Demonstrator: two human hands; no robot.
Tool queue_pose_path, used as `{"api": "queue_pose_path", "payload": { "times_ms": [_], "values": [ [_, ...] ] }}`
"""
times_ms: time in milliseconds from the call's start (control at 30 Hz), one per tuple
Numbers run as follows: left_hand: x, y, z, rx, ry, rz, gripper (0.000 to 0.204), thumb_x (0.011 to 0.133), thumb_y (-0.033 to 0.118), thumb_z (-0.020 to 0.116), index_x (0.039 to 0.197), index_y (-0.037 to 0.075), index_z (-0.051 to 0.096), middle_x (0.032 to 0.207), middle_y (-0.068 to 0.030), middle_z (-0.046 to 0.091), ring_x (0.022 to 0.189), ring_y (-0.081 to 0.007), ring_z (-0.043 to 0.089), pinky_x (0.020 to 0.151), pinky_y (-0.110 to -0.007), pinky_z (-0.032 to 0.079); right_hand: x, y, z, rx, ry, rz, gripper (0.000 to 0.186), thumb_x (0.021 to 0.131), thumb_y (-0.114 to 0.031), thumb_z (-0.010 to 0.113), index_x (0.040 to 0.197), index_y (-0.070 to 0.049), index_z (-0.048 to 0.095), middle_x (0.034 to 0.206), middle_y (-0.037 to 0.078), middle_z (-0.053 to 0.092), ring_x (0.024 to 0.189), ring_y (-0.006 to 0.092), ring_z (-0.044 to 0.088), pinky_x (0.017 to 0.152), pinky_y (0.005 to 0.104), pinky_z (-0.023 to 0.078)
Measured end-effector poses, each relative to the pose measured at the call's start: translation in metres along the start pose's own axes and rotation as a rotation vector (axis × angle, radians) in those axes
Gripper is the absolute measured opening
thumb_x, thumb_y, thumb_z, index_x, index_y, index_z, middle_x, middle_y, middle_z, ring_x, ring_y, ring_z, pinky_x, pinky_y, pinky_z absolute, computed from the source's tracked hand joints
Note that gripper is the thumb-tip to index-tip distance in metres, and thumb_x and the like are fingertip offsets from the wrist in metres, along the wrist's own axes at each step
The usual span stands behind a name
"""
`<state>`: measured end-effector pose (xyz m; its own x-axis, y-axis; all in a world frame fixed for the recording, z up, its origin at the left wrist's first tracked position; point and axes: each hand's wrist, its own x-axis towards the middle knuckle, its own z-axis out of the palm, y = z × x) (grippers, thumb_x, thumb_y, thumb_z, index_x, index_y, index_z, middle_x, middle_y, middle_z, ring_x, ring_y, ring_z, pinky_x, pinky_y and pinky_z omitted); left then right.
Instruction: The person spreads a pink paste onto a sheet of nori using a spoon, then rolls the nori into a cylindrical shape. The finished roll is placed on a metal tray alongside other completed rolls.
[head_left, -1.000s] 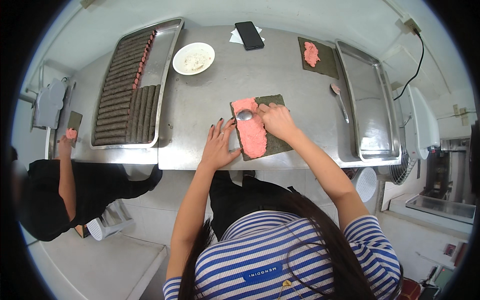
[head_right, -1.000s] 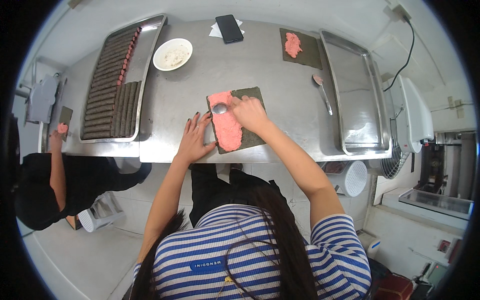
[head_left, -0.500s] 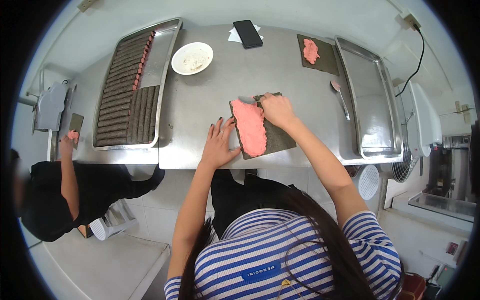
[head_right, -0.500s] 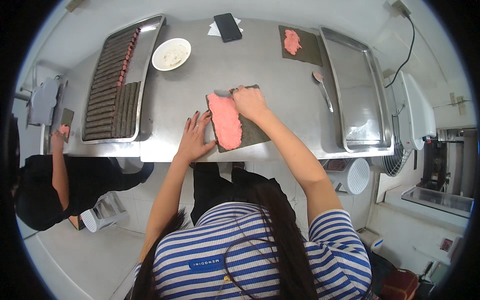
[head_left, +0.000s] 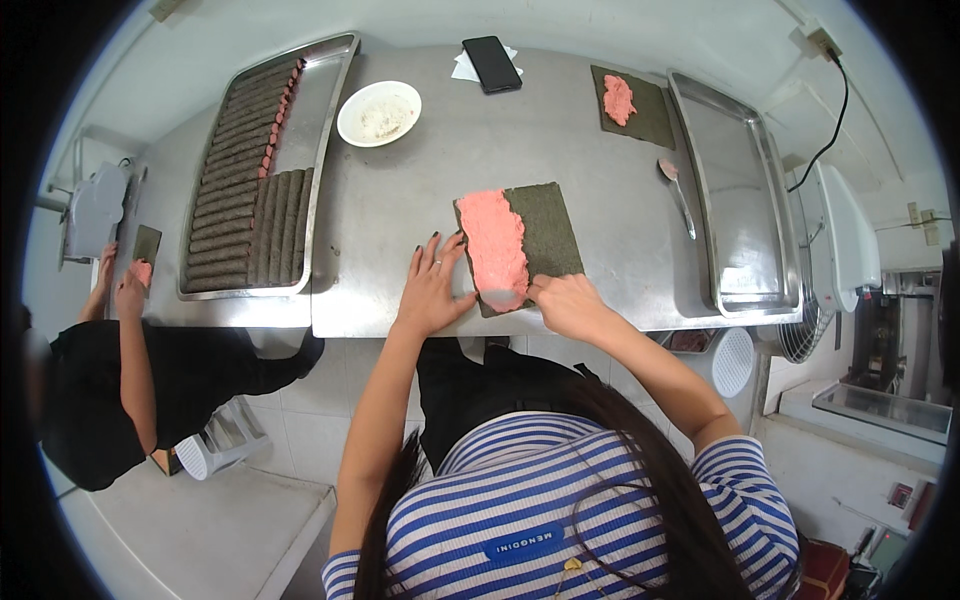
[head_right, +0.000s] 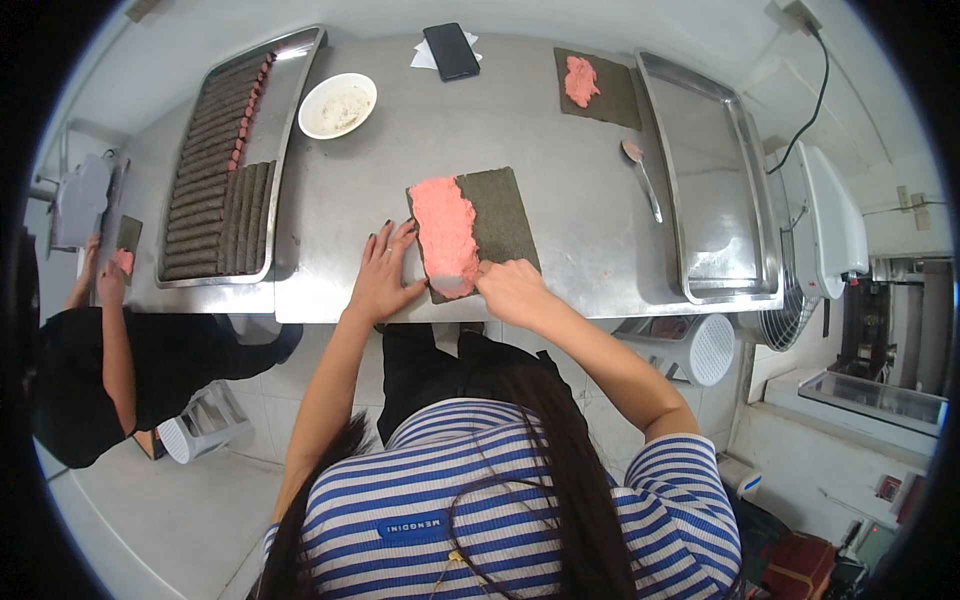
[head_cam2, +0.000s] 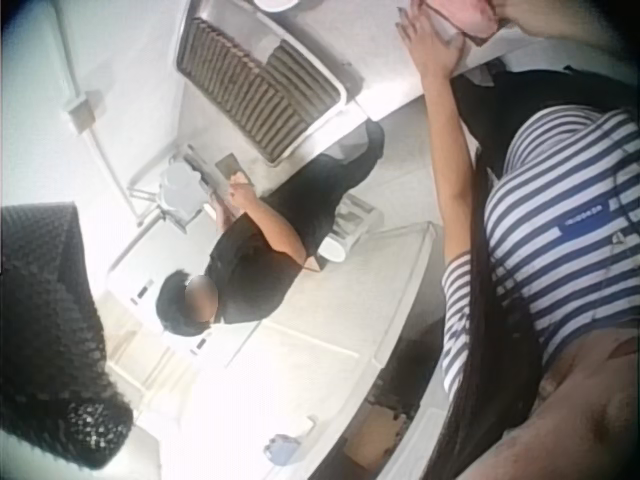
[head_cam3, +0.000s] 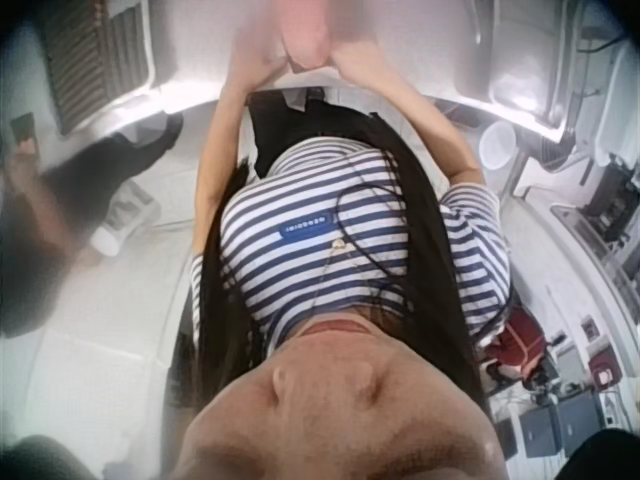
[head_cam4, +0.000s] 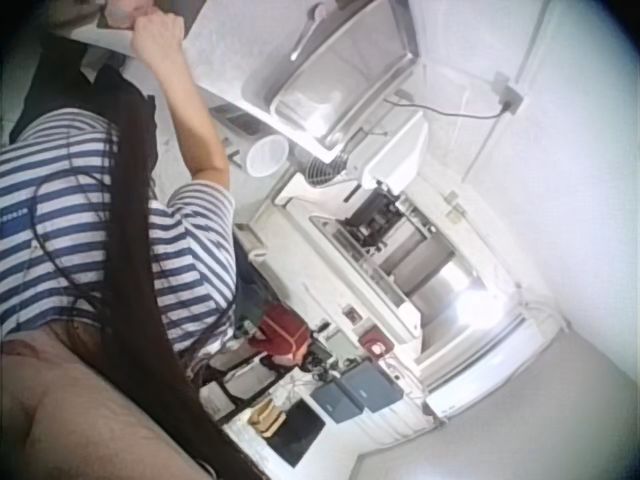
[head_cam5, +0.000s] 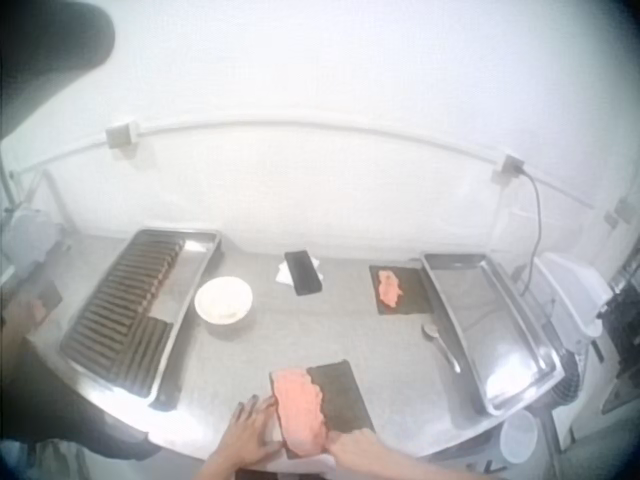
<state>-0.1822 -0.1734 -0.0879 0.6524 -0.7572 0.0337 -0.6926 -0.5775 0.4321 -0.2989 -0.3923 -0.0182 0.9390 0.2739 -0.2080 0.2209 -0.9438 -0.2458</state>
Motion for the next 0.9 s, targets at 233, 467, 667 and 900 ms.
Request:
{"api": "queue_pose_path", "payload": {
  "times_ms": [233, 467, 667, 900],
  "values": [
    [0.001, 0.001, -0.003, -0.016, -0.011, -0.001, 0.076, 0.074, 0.036, 0.068, 0.136, 0.007, 0.035, 0.15, -0.0047, 0.031, 0.141, -0.0332, 0.022, 0.115, -0.049, 0.018, 0.002, 0.022, -0.016, 0.039, 0.235, 0.261, 0.013, 0.08, -0.008, 0.053, 0.085, -0.006, 0.065, 0.084, 0.011, 0.062, 0.074, 0.034, 0.065, 0.062, 0.0449, 0.051],
    [0.0, 0.0, -0.002, -0.028, -0.029, 0.01, 0.074, 0.075, 0.032, 0.065, 0.137, 0.006, 0.033, 0.151, -0.0066, 0.029, 0.141, -0.0348, 0.02, 0.116, -0.049, 0.015, -0.006, 0.007, 0.013, -0.04, 0.144, 0.249, 0.014, 0.077, -0.007, 0.052, 0.084, -0.001, 0.063, 0.086, 0.014, 0.061, 0.067, 0.032, 0.067, 0.056, 0.0426, 0.053],
    [-0.001, -0.003, -0.003, -0.01, -0.065, 0.008, 0.075, 0.077, 0.035, 0.067, 0.139, 0.008, 0.033, 0.152, -0.0033, 0.027, 0.142, -0.0322, 0.018, 0.116, -0.049, 0.016, -0.011, -0.012, 0.019, -0.066, 0.141, 0.187, 0.012, 0.076, -0.006, 0.053, 0.083, -0.002, 0.061, 0.085, 0.013, 0.06, 0.064, 0.029, 0.066, 0.053, 0.0407, 0.052],
    [0.0, -0.003, -0.005, -0.035, -0.075, 0.004, 0.075, 0.075, 0.031, 0.066, 0.139, 0.008, 0.032, 0.152, -0.0061, 0.028, 0.142, -0.0342, 0.018, 0.116, -0.049, 0.015, -0.015, -0.036, 0.025, 0.015, 0.072, 0.167, 0.014, 0.076, -0.008, 0.054, 0.086, -0.001, 0.062, 0.085, 0.015, 0.062, 0.068, 0.0312, 0.067, 0.057, 0.0411, 0.053]
  ]
}}
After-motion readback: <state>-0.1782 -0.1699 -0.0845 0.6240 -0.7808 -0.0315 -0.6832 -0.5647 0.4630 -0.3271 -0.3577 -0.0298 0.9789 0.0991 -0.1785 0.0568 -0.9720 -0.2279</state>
